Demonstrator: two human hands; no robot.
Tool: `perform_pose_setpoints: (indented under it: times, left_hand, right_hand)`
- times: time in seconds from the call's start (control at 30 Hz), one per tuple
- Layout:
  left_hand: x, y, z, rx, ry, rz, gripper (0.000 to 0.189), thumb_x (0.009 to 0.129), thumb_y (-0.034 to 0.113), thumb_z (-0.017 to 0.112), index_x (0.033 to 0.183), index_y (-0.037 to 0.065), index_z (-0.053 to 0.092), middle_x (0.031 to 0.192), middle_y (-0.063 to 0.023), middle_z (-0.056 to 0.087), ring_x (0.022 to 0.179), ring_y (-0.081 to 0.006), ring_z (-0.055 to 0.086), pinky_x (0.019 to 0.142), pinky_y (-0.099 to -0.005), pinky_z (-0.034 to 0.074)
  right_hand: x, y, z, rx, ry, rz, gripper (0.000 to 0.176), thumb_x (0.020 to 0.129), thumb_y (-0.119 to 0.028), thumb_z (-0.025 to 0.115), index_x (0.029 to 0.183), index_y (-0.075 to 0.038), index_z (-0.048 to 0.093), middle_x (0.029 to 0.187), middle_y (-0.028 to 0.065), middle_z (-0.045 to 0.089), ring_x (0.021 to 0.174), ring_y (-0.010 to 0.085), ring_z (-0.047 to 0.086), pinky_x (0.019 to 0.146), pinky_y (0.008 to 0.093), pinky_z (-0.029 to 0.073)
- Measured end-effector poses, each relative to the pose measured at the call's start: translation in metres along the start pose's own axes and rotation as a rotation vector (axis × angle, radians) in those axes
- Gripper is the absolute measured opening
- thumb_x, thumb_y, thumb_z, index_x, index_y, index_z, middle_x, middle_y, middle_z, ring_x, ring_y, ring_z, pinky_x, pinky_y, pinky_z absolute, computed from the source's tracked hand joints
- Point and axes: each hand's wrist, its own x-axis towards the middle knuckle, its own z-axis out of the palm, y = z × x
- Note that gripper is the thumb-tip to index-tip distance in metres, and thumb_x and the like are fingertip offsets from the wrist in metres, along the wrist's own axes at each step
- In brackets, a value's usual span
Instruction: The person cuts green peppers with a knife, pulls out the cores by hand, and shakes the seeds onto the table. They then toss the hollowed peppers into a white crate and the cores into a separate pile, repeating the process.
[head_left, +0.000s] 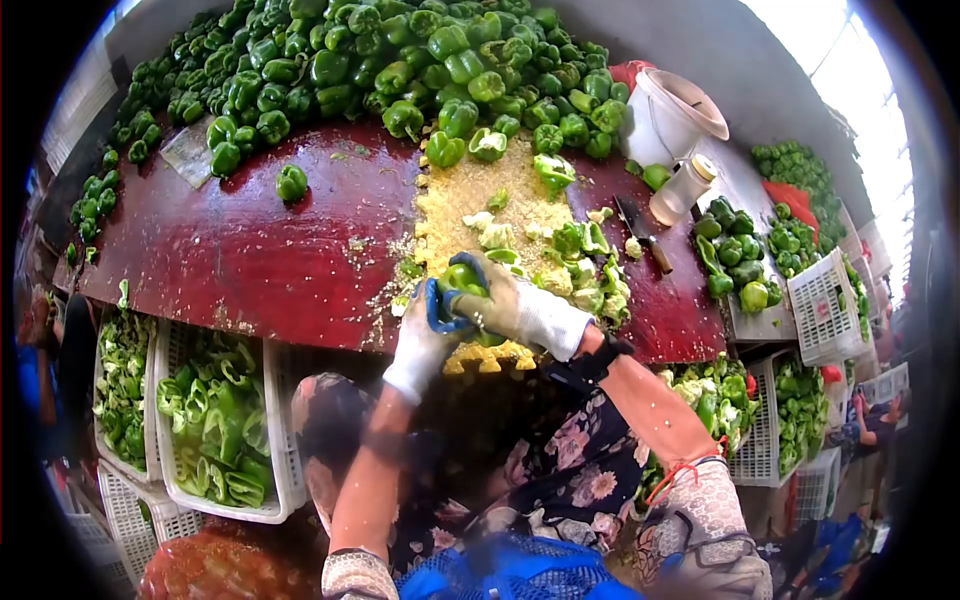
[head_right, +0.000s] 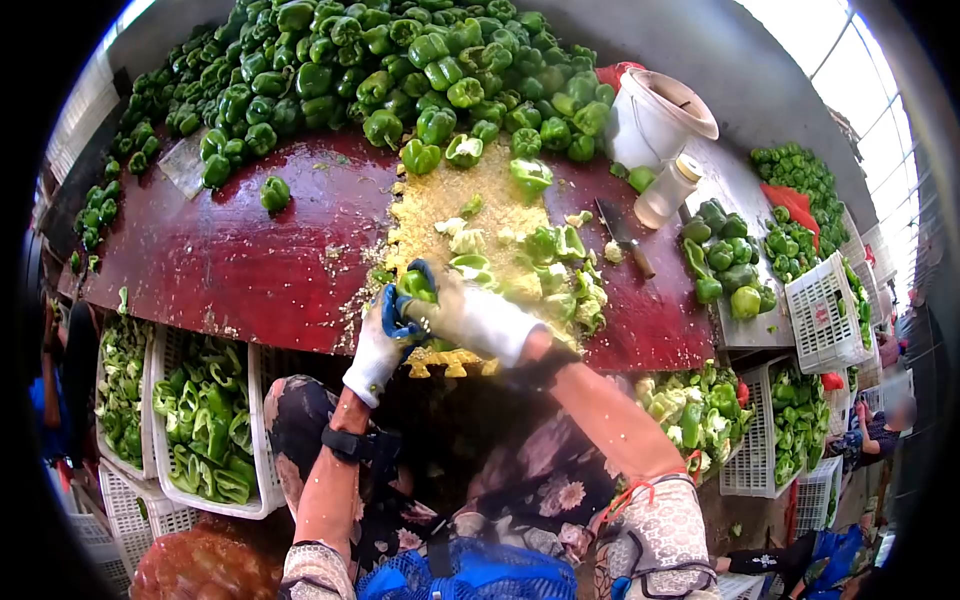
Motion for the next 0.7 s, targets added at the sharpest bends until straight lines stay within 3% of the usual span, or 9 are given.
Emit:
perform_pose_setpoints:
  times: [0.07, 0.1, 0.13, 0.27, 0.3, 0.4, 0.5, 0.57, 0.7]
  left_hand:
    - [-0.005, 0.002, 0.002, 0.07, 0.074, 0.041, 0.049, 0.074, 0.018, 0.077, 0.116, 0.002, 0.056, 0.103, -0.0206, 0.065, 0.096, -0.0386, 0.064, 0.083, -0.0444, 0.053]
    - [-0.005, -0.014, 0.011, 0.069, 0.159, 0.09, 0.045, 0.075, 0.015, 0.074, 0.114, 0.002, 0.056, 0.104, -0.0217, 0.065, 0.097, -0.0388, 0.064, 0.083, -0.045, 0.053]
    - [-0.006, -0.023, 0.019, 0.172, 0.3, 0.165, 0.038, 0.074, 0.01, 0.072, 0.109, 0.003, 0.056, 0.099, -0.0219, 0.066, 0.093, -0.0398, 0.064, 0.082, -0.0462, 0.052]
    - [-0.01, 0.019, 0.0, 0.055, 0.229, 0.037, 0.035, 0.072, 0.014, 0.077, 0.101, 0.005, 0.06, 0.087, -0.0186, 0.068, 0.084, -0.0408, 0.066, 0.076, -0.0461, 0.053]
    - [-0.01, 0.018, -0.002, 0.065, 0.202, 0.018, 0.038, 0.07, 0.021, 0.082, 0.099, 0.005, 0.062, 0.087, -0.0178, 0.069, 0.082, -0.0385, 0.067, 0.074, -0.044, 0.054]
    - [-0.008, 0.011, -0.003, 0.077, 0.092, -0.001, 0.035, 0.078, 0.024, 0.08, 0.104, 0.005, 0.066, 0.089, -0.0078, 0.072, 0.078, -0.017, 0.069, 0.071, -0.0319, 0.055]
    - [-0.013, -0.001, 0.001, -0.235, -0.027, -0.134, 0.034, 0.08, 0.019, 0.078, 0.107, 0.003, 0.064, 0.091, -0.0072, 0.069, 0.08, -0.0119, 0.066, 0.071, -0.0283, 0.056]
    - [-0.013, -0.013, 0.005, -0.549, -0.124, -0.122, 0.032, 0.084, 0.01, 0.071, 0.114, 0.002, 0.062, 0.099, -0.0063, 0.069, 0.084, -0.0121, 0.066, 0.073, -0.0263, 0.056]
    - [-0.02, 0.006, 0.006, -0.932, -0.211, -0.305, 0.043, 0.08, 0.007, 0.077, 0.12, 0.0, 0.061, 0.103, -0.0069, 0.069, 0.084, -0.0133, 0.068, 0.072, -0.0259, 0.058]
  right_hand:
    - [-0.018, -0.033, 0.001, -0.315, 0.044, 0.046, 0.08, 0.096, -0.054, 0.047, 0.153, -0.006, 0.019, 0.145, 0.0353, 0.038, 0.128, 0.0466, 0.048, 0.106, 0.0496, 0.042]
    - [-0.028, -0.05, 0.006, -0.404, 0.077, 0.072, 0.08, 0.096, -0.054, 0.048, 0.153, -0.006, 0.02, 0.142, 0.036, 0.041, 0.126, 0.0468, 0.05, 0.105, 0.0488, 0.043]
    - [-0.027, -0.051, 0.009, -0.363, 0.089, 0.09, 0.08, 0.096, -0.053, 0.049, 0.153, -0.006, 0.021, 0.142, 0.036, 0.04, 0.127, 0.0462, 0.049, 0.104, 0.0488, 0.043]
    - [-0.007, -0.016, 0.018, -0.014, 0.091, -0.005, 0.077, 0.094, -0.051, 0.056, 0.15, -0.007, 0.027, 0.136, 0.0347, 0.047, 0.125, 0.045, 0.051, 0.104, 0.0486, 0.042]
    - [-0.003, -0.012, 0.017, -0.015, 0.117, -0.133, 0.067, 0.093, -0.046, 0.06, 0.144, -0.007, 0.039, 0.118, 0.0248, 0.061, 0.106, 0.0361, 0.063, 0.089, 0.0432, 0.052]
    - [-0.008, -0.005, -0.002, 0.62, -0.147, -0.072, 0.047, 0.091, -0.035, 0.065, 0.13, -0.011, 0.053, 0.095, 0.0043, 0.062, 0.075, 0.0105, 0.055, 0.055, 0.0246, 0.048]
    - [0.004, 0.035, -0.007, 0.737, -0.222, -0.023, 0.041, 0.093, -0.023, 0.064, 0.131, -0.01, 0.055, 0.102, 0.0061, 0.063, 0.083, 0.0138, 0.061, 0.06, 0.0263, 0.052]
    - [-0.003, 0.055, -0.014, 0.187, -0.179, -0.693, 0.048, 0.094, 0.008, 0.049, 0.139, -0.009, 0.052, 0.119, 0.0097, 0.06, 0.105, 0.0158, 0.06, 0.089, 0.0303, 0.052]
    - [-0.008, 0.083, -0.014, 0.039, -0.11, -0.713, 0.059, 0.086, 0.003, 0.065, 0.142, -0.007, 0.049, 0.132, 0.0117, 0.058, 0.114, 0.02, 0.058, 0.102, 0.0343, 0.044]
